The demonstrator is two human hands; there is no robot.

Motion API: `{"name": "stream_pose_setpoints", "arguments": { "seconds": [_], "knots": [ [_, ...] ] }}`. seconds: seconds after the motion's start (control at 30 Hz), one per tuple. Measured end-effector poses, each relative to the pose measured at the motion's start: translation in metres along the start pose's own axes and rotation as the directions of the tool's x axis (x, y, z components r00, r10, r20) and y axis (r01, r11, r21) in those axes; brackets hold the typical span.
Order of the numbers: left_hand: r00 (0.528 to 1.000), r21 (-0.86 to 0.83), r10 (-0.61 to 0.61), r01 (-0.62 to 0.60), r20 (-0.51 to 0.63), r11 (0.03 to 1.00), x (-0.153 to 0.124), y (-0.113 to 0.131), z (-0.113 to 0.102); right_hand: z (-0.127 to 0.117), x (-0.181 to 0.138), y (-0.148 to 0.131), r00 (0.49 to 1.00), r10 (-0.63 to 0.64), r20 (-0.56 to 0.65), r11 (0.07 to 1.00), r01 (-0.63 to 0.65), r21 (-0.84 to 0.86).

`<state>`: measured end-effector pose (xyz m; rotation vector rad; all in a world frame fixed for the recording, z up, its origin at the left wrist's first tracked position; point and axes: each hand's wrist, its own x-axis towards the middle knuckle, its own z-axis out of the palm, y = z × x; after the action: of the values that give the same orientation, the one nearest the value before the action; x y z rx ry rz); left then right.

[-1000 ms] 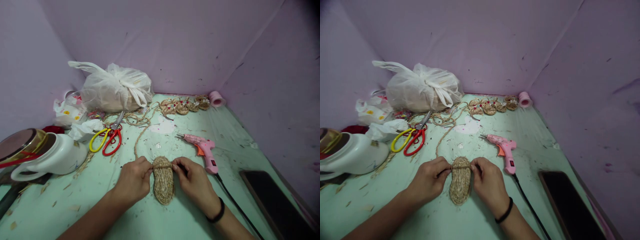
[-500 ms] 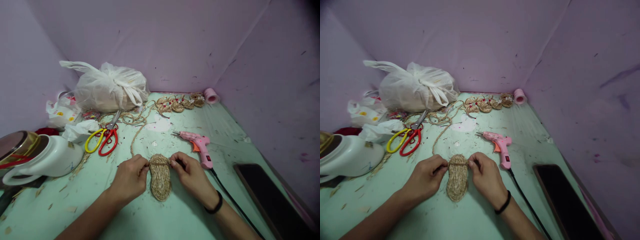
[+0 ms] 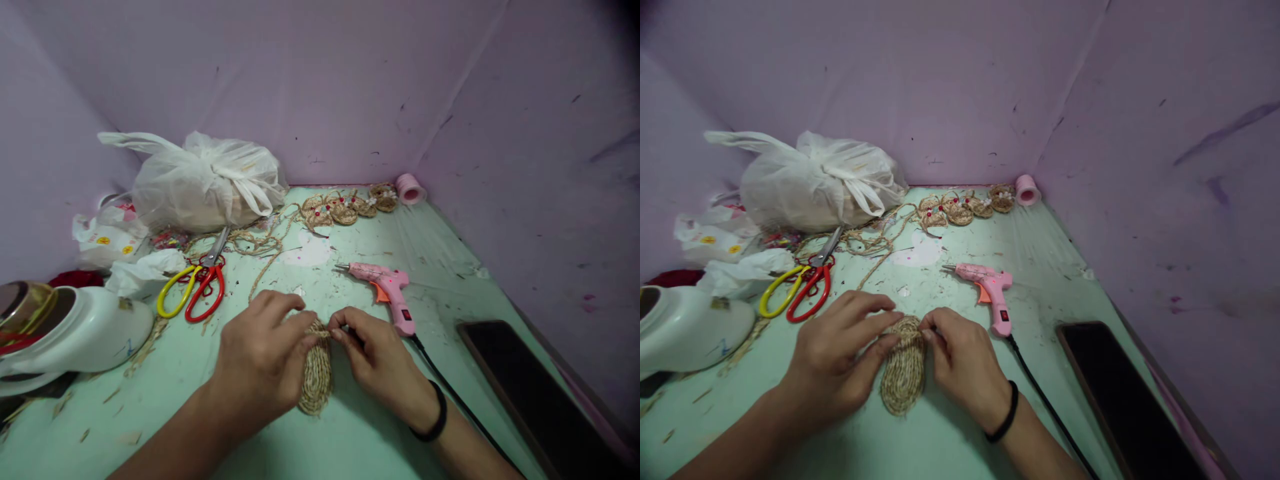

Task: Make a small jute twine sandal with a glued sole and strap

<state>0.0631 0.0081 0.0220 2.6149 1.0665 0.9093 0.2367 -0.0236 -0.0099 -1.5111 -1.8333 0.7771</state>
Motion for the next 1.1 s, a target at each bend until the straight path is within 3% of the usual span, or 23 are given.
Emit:
{"name": "stream_pose_setpoints", "arguments": {
  "seconds": [0.07,0.17,0.33,0.47,0.6,0.97,1.1],
  "knots": [
    [0.994,0.062,0.082,-0.087,0.067,0.994,0.006,0.006,0.006,0.0,0.0,-0.002,1.0,-0.026,-0.001,0.999,0.026,0.041],
    [0.993,0.077,0.058,-0.067,0.107,0.995,0.009,0.007,0.012,0.0,0.001,-0.001,0.999,0.041,-0.015,0.997,-0.04,0.073],
    [0.983,0.037,-0.15,0.146,0.109,0.989,0.006,-0.006,0.013,0.001,0.003,0.0,0.95,0.313,0.02,0.949,-0.312,-0.048],
    [0.926,-0.023,-0.341,0.349,0.161,0.937,0.005,-0.011,0.019,0.003,0.003,0.0,0.949,0.315,0.029,0.941,-0.308,-0.138],
    [0.877,-0.053,-0.422,0.444,0.228,0.894,0.004,-0.009,0.027,0.003,0.003,0.002,0.956,0.292,-0.012,0.95,-0.292,-0.112],
    [0.939,0.049,-0.297,0.293,0.174,0.955,-0.001,-0.001,0.034,0.003,0.002,0.004,0.98,0.197,-0.031,0.977,-0.199,-0.082],
    [0.914,0.025,-0.296,0.301,0.276,0.953,0.003,-0.002,0.026,0.007,0.002,0.003,0.987,0.149,-0.055,0.981,-0.155,-0.118]
  ]
}}
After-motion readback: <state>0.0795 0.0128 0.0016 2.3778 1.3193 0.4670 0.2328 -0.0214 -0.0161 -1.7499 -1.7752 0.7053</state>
